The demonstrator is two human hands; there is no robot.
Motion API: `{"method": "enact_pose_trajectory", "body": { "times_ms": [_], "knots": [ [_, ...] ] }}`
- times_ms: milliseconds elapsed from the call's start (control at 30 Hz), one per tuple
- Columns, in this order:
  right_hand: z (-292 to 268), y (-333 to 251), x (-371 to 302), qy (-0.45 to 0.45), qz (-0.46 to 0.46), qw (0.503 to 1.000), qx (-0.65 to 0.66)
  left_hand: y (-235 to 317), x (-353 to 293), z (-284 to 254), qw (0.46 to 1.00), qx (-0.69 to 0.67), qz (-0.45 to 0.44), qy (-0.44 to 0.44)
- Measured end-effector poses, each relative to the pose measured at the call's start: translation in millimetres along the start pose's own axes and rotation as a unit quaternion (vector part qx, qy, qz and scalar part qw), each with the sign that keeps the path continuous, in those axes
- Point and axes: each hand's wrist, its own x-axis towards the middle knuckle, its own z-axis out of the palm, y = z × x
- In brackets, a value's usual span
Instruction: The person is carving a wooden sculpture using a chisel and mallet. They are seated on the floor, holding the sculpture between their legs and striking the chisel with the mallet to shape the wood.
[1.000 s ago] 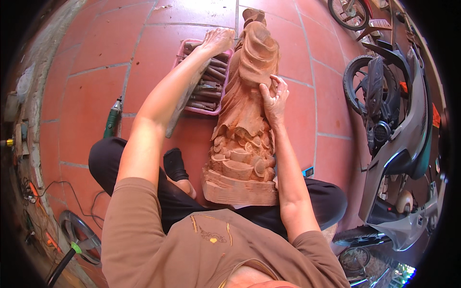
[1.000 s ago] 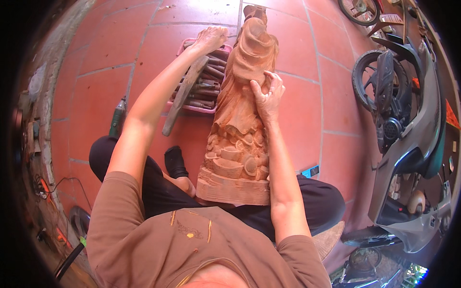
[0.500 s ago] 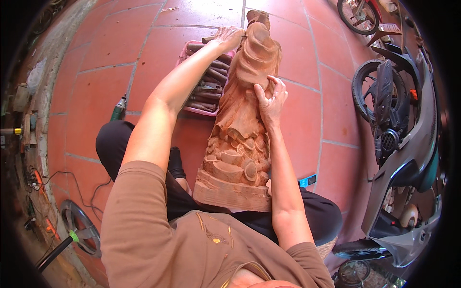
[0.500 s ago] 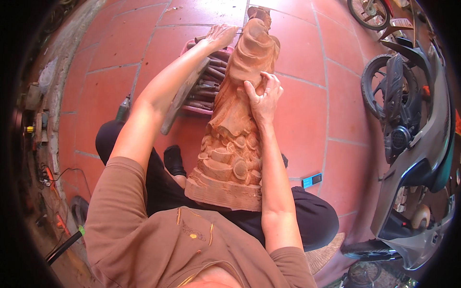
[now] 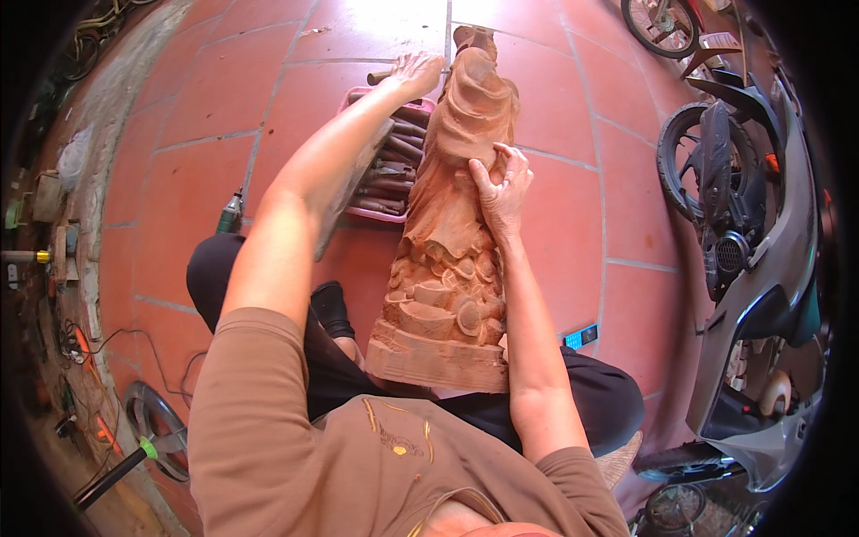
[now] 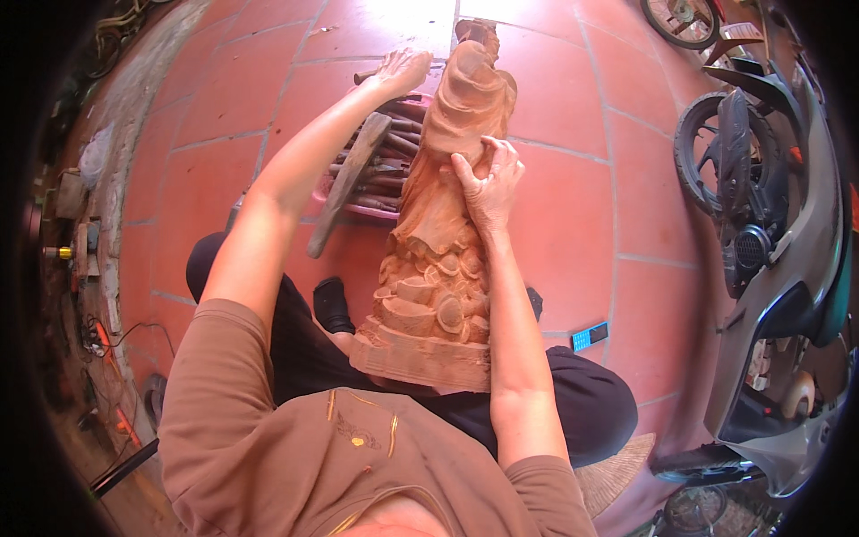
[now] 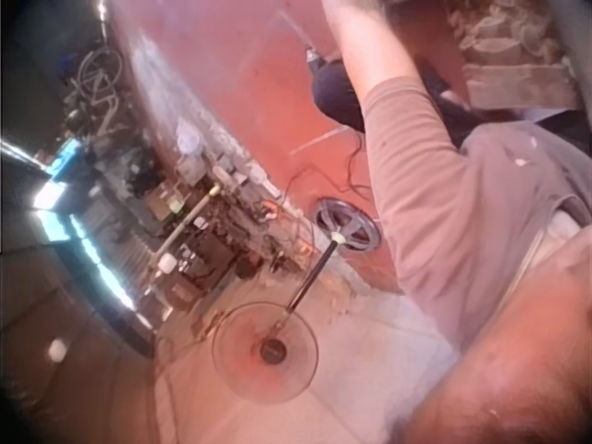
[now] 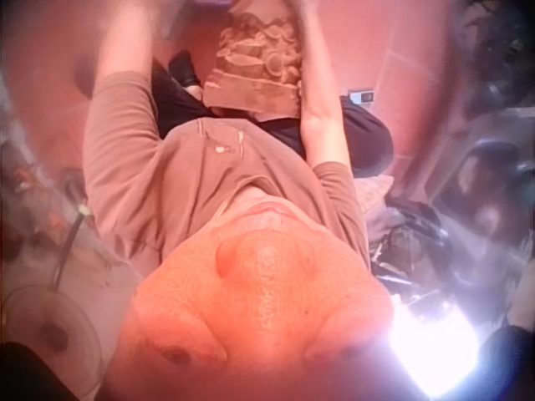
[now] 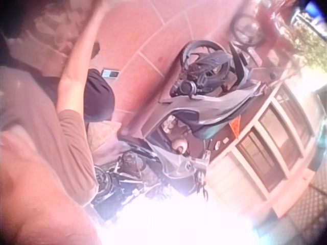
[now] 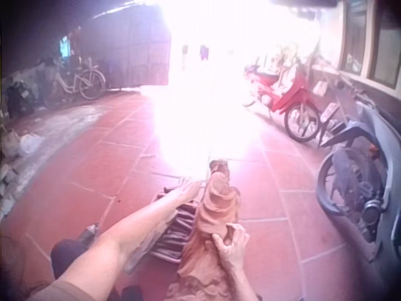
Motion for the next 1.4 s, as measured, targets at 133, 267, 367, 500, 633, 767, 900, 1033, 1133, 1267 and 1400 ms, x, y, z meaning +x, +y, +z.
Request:
{"method": "enact_pose_trajectory", "body": {
  "times_ms": [133, 267, 367, 500, 633, 767, 900, 1033, 1133, 1267, 1400],
  "knots": [
    [-0.8, 2.1, -1.4, 0.003, 0.006, 1.0, -0.001, 15.4, -4.1, 8.5, 1.0, -0.015, -0.006, -0.018],
    [0.3, 5.8, -1.7, 0.0, -0.001, 1.0, -0.001, 20.5, -29.9, -11.1, 0.995, 0.025, 0.076, -0.057],
    [-0.8, 6.7, -3.3, 0.009, 0.016, 1.0, -0.009, 29.2, -34.0, -30.7, 0.992, -0.012, 0.1, -0.079],
    [-2.5, -3.1, -2.4, 0.005, 0.02, 1.0, 0.007, 7.8, -8.6, -29.8, 0.996, 0.003, 0.092, -0.013],
    [0.0, 2.2, -1.3, 0.006, -0.002, 1.0, -0.005, -2.2, 23.1, -11.3, 0.999, 0.036, 0.032, -0.006],
    [0.0, 3.9, -2.1, 0.004, 0.002, 1.0, -0.013, 3.8, 38.4, 5.6, 0.998, 0.037, 0.04, 0.013],
    [-2.1, 1.1, -2.1, 0.005, 0.011, 1.0, -0.003, 17.8, 36.6, -4.2, 0.997, 0.045, 0.058, -0.021],
    [-1.1, 1.1, -1.8, -0.001, 0.018, 1.0, 0.0, 24.2, 17.9, -19.9, 0.99, 0.062, 0.126, -0.034],
    [-4.2, 2.8, -2.2, 0.001, 0.028, 1.0, -0.002, 37.6, 16.8, -41.9, 0.985, 0.051, 0.149, -0.073],
    [-6.7, -2.6, -1.9, -0.005, 0.043, 0.999, 0.013, 23.5, 34.3, -46.2, 0.985, 0.08, 0.135, -0.069],
    [-5.4, -1.1, -0.8, -0.016, 0.024, 1.0, -0.001, -0.2, 48.6, -17.2, 0.989, 0.103, 0.098, -0.038]
  ]
}}
